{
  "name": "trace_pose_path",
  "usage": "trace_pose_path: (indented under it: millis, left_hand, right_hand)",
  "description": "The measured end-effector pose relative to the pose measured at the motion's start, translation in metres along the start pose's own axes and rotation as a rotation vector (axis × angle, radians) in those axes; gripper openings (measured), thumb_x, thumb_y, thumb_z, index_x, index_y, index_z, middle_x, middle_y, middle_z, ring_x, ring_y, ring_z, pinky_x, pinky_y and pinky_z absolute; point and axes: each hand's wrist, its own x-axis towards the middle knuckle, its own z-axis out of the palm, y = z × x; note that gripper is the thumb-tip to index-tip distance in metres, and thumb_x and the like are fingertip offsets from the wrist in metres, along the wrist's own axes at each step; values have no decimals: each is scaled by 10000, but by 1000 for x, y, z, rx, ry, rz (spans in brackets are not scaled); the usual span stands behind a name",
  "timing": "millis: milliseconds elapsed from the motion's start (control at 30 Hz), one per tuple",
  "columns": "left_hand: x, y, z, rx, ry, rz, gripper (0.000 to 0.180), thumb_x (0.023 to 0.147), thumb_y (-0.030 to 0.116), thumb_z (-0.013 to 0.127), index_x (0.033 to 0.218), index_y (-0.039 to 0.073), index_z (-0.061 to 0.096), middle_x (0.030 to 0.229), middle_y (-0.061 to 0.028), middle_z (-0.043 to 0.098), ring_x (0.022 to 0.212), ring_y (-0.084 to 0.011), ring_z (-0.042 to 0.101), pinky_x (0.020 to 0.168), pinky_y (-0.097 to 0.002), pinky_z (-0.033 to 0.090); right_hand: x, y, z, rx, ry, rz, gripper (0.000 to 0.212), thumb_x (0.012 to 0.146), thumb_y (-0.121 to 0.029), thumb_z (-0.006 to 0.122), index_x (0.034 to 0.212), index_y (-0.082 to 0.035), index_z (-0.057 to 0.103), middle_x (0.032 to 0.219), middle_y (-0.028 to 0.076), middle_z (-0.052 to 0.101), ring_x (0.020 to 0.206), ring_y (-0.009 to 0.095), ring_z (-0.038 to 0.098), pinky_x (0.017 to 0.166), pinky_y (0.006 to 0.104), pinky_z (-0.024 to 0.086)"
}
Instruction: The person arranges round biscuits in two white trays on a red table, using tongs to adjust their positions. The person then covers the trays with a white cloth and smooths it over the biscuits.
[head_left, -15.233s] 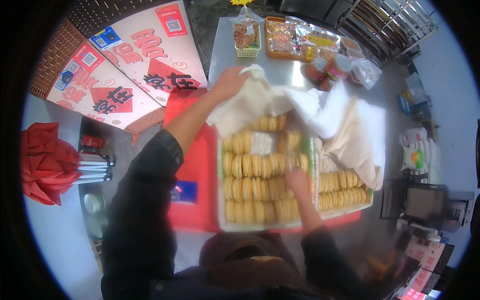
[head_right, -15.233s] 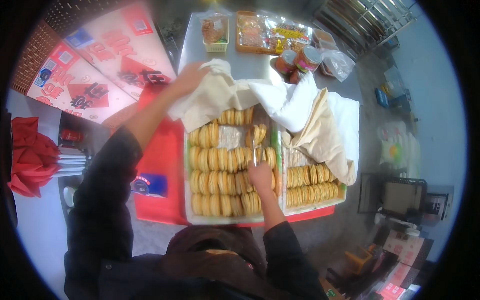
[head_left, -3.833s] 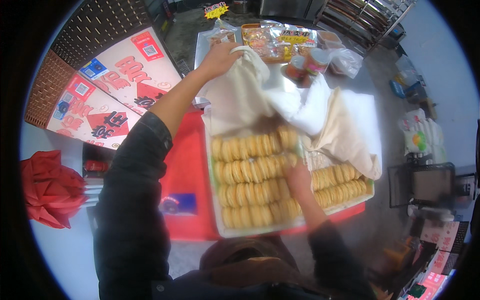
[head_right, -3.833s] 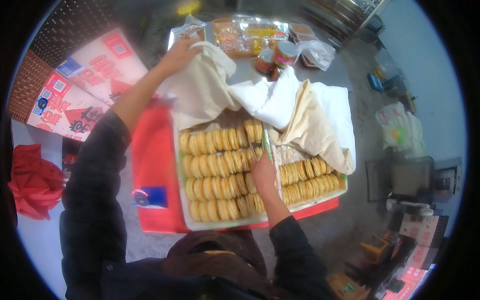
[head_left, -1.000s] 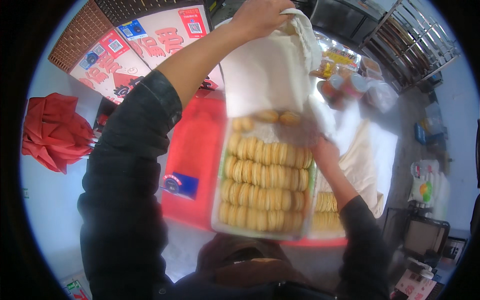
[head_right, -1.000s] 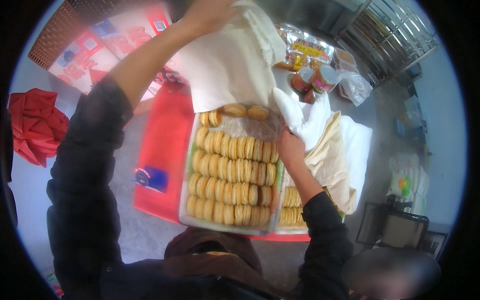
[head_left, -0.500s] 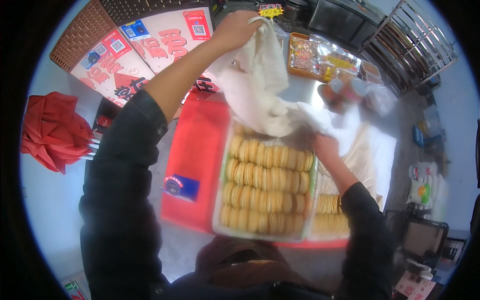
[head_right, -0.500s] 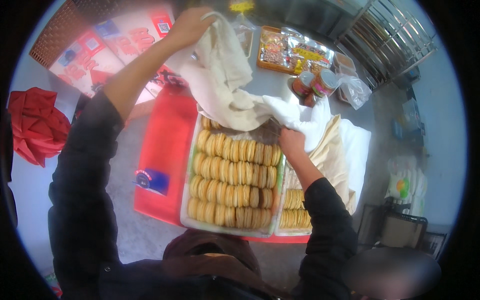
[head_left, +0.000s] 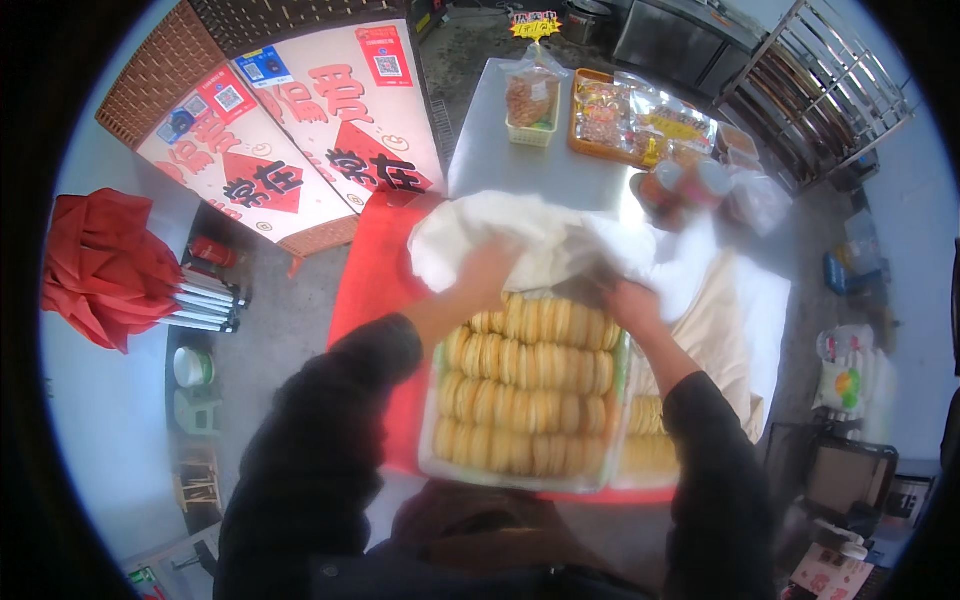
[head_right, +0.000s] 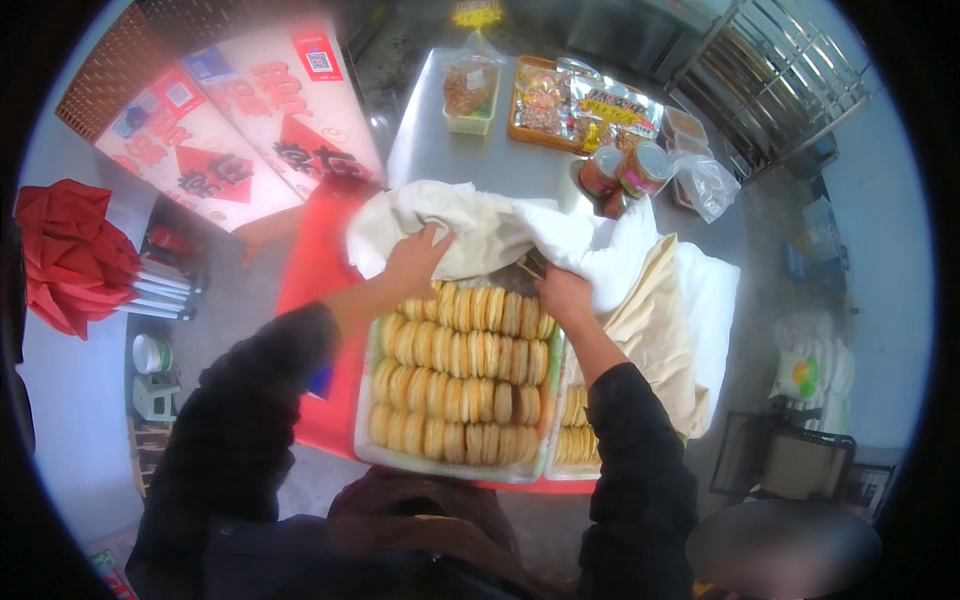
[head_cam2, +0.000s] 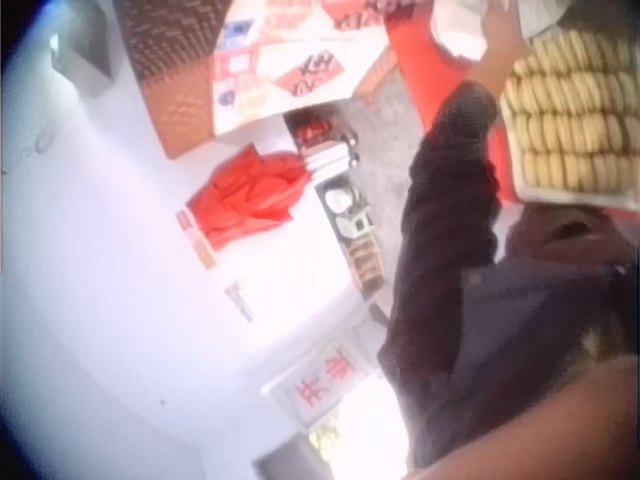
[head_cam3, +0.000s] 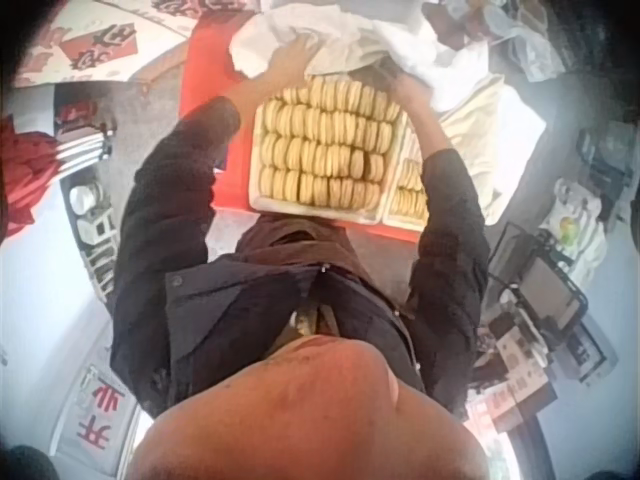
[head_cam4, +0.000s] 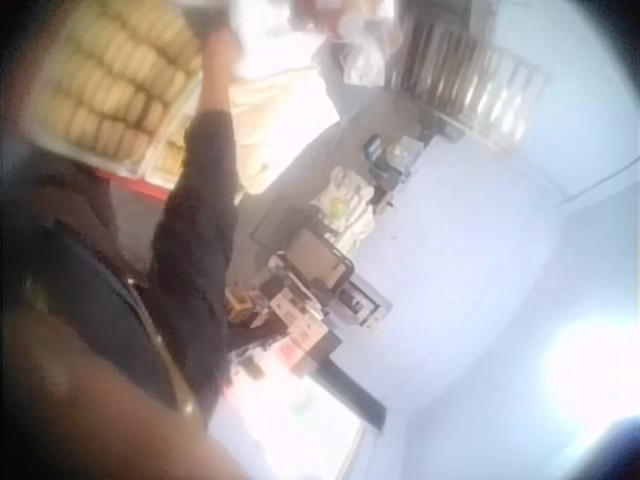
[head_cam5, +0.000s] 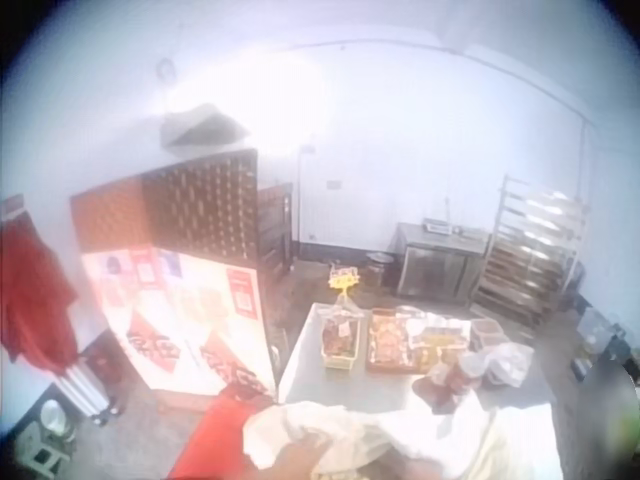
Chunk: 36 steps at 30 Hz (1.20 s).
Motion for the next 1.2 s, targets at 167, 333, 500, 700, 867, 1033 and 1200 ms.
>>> trace_pose_path:
  millis: [167, 333, 500, 700, 867, 1033, 1200]
  left_hand:
    - [12, -18, 16, -149, 54, -124, 1017, 677, 302, 936, 1571, 174, 469, 1419, -220, 493, 1294, -418, 573, 1014, -497, 558]
    - [28, -11, 13, -193, 31, -148, 758, 781, 230, 850, 1475, 140, 559, 1342, -213, 551, 1192, -415, 652, 975, -506, 576]
    - [22, -38, 38, -34, 35, -227, 489, 874, 180, 758, 1343, 94, 652, 1243, -211, 646, 1119, -410, 690, 939, -521, 574]
    - [57, -52, 14, -237, 57, -236, 467, 925, 333, 709, 1318, 86, 653, 1264, -204, 708, 1203, -377, 672, 1011, -500, 540]
    - [97, -88, -83, -330, 214, -155, 454, 933, 287, 708, 1319, 52, 659, 1264, -246, 714, 1219, -429, 665, 1041, -497, 531]
    - [127, -113, -199, -337, 348, -128, 417, 889, 228, 719, 1260, 42, 680, 1253, -250, 713, 1208, -453, 660, 1017, -496, 531]
    - [108, -83, -280, -411, 555, -245, 385, 908, 167, 765, 1256, 31, 673, 1194, -183, 743, 1145, -331, 707, 988, -424, 533]
  right_hand:
    - [-15, 17, 22, 257, 13, 55, 399, 966, -374, 725, 1136, -12, 720, 1117, 259, 746, 1099, 422, 706, 935, 498, 554]
    - [-31, 20, 34, 563, 52, 179, 531, 968, -454, 735, 1202, 24, 725, 1008, 226, 764, 980, 353, 742, 857, 460, 553]
    - [-40, -27, 0, 779, -202, 230, 510, 979, -423, 732, 1154, 55, 717, 881, 132, 729, 791, 247, 687, 741, 394, 543]
    - [-47, 4, 7, 1038, -365, 393, 375, 1053, -400, 664, 1074, -26, 675, 749, 28, 627, 577, 146, 553, 529, 328, 447]
    - [-52, -16, 23, 1502, -640, 618, 326, 1107, -411, 594, 1011, -99, 607, 647, -55, 497, 448, 55, 407, 403, 243, 309]
    - [-53, -32, 50, 1848, -760, 606, 359, 1116, -457, 573, 991, -122, 608, 641, -78, 500, 470, 30, 434, 399, 210, 288]
    - [-69, -41, 56, 2317, -800, 667, 374, 1117, -454, 571, 1056, -93, 650, 662, -86, 497, 509, 43, 435, 452, 208, 328]
